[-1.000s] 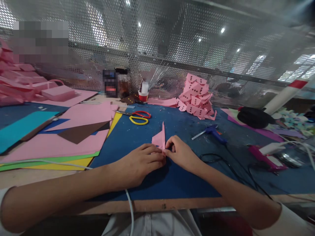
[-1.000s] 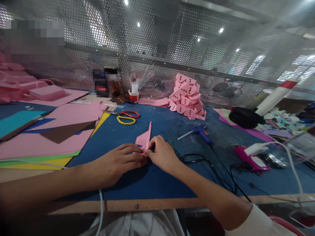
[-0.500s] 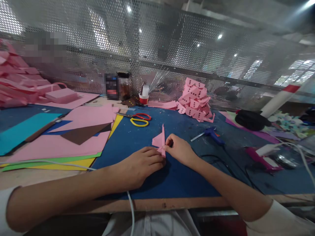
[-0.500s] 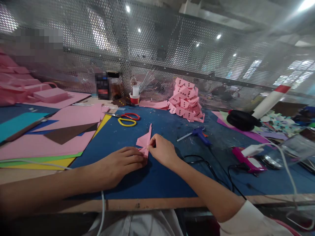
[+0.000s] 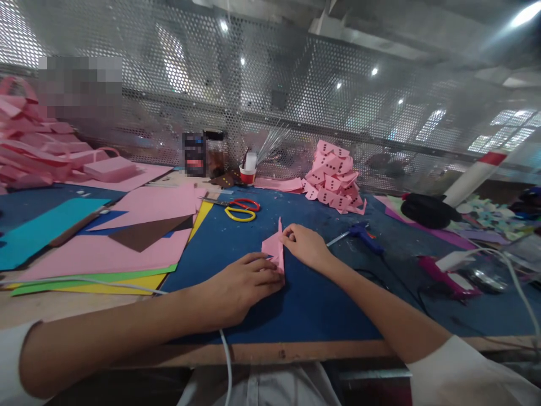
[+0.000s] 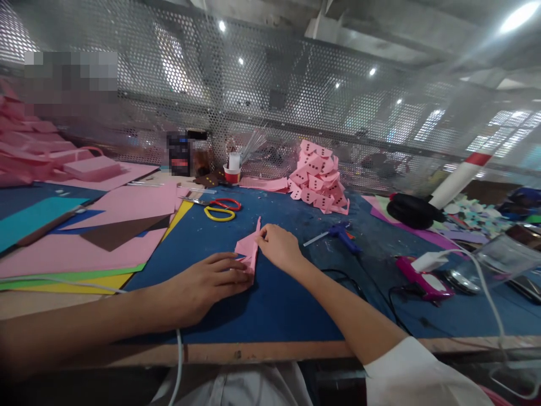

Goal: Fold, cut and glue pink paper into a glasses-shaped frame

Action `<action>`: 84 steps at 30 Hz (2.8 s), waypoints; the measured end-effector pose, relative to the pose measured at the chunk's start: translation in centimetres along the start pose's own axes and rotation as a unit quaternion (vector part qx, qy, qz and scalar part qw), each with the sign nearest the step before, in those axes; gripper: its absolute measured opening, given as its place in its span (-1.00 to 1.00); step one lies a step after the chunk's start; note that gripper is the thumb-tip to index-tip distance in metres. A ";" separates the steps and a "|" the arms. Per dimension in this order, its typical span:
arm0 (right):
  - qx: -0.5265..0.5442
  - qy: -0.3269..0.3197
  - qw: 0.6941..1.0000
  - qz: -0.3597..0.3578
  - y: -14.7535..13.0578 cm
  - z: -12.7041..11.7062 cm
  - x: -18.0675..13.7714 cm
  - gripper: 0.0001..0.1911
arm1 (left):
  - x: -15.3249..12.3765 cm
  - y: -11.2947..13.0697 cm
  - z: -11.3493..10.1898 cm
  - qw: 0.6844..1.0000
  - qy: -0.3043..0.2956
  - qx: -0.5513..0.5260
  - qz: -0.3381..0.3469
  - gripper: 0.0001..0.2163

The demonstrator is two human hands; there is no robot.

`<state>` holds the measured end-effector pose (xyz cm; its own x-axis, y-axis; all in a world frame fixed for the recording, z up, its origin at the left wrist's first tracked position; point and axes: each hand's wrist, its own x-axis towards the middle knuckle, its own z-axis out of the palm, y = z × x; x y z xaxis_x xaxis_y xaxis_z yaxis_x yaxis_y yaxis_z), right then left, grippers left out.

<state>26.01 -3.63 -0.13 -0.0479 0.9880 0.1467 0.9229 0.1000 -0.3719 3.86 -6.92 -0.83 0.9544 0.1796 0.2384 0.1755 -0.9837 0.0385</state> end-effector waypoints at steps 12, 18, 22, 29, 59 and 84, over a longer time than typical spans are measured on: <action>-0.023 0.012 1.000 0.011 0.0 0.7 0.0 -0.77 | -0.8 -0.6 0.5 1.000 -0.004 -0.007 -0.013 -0.54; -0.023 0.013 1.000 0.012 0.0 0.6 0.0 -0.76 | -0.8 -0.8 0.9 1.000 0.004 -0.011 -0.007 -0.55; -0.023 0.012 1.000 0.008 -0.1 0.6 0.0 -0.77 | -0.8 -0.4 0.4 1.000 0.000 -0.026 -0.014 -0.53; -0.022 0.006 1.000 0.005 0.1 0.6 0.0 -0.77 | -0.6 -0.1 -0.5 0.998 0.038 -0.040 -0.029 -0.59; -0.015 0.009 1.000 0.000 0.3 0.8 0.0 -0.79 | -0.9 -0.3 -1.5 0.997 0.016 -0.014 -0.071 -0.67; -0.012 0.020 1.000 -0.006 0.6 1.2 0.0 -0.78 | -1.1 -0.3 -1.6 0.997 0.010 -0.008 -0.070 -0.70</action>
<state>26.10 -3.39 -1.40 -0.0446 0.9813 0.1874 0.9309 0.1089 -0.3487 2.34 -6.83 0.42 0.9158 0.3155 0.2486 0.3028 -0.9489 0.0888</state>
